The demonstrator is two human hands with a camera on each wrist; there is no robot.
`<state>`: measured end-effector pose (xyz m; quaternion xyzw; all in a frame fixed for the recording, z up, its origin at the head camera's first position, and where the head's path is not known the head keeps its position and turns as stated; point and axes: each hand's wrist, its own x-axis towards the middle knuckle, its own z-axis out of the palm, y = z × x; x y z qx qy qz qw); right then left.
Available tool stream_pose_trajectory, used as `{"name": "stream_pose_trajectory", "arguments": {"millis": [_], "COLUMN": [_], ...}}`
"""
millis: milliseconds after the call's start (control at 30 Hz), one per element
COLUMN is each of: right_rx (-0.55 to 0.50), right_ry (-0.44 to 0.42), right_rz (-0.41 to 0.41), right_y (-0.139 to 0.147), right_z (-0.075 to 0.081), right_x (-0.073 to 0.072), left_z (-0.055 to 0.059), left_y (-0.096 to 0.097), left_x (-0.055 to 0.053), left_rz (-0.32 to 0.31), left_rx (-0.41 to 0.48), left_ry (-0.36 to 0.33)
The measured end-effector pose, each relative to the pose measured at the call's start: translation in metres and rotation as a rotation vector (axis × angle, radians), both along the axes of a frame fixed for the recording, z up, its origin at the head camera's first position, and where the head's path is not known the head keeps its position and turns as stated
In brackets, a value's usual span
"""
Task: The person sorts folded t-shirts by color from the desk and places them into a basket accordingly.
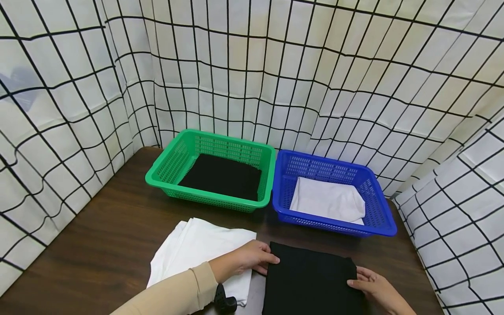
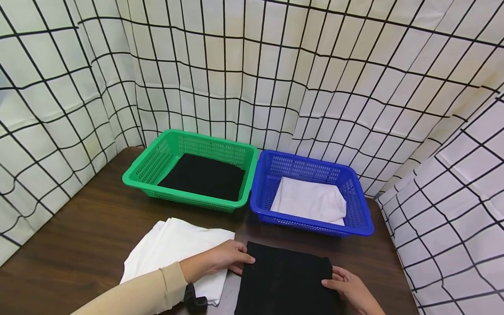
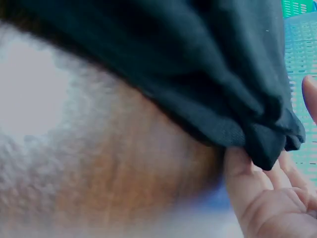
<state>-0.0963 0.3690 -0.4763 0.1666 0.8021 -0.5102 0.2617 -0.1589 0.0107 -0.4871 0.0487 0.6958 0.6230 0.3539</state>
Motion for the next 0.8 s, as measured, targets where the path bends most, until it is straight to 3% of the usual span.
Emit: {"name": "stream_pose_trajectory", "arguments": {"millis": [267, 400, 500, 600, 800], "right_rx": [-0.173, -0.259, -0.340, -0.292, -0.013], "right_ry": [-0.053, -0.031, -0.013, 0.005, -0.017], "right_rz": [0.121, 0.222, 0.251, 0.232, 0.113], "right_y": [0.011, 0.018, 0.021, 0.019, 0.006], "right_z": [0.000, -0.002, -0.003, -0.003, -0.004], "right_x": [0.002, 0.005, 0.008, 0.009, 0.007], "left_z": [-0.004, -0.007, -0.009, -0.009, -0.007], "left_y": [-0.002, -0.004, -0.006, -0.006, -0.007], "left_x": [-0.001, -0.002, -0.002, -0.001, 0.000], "left_rz": [-0.038, -0.086, -0.116, -0.128, -0.133], "left_rx": [0.007, 0.038, 0.064, 0.064, 0.055], "left_ry": [-0.003, 0.007, 0.007, 0.021, 0.053]}}
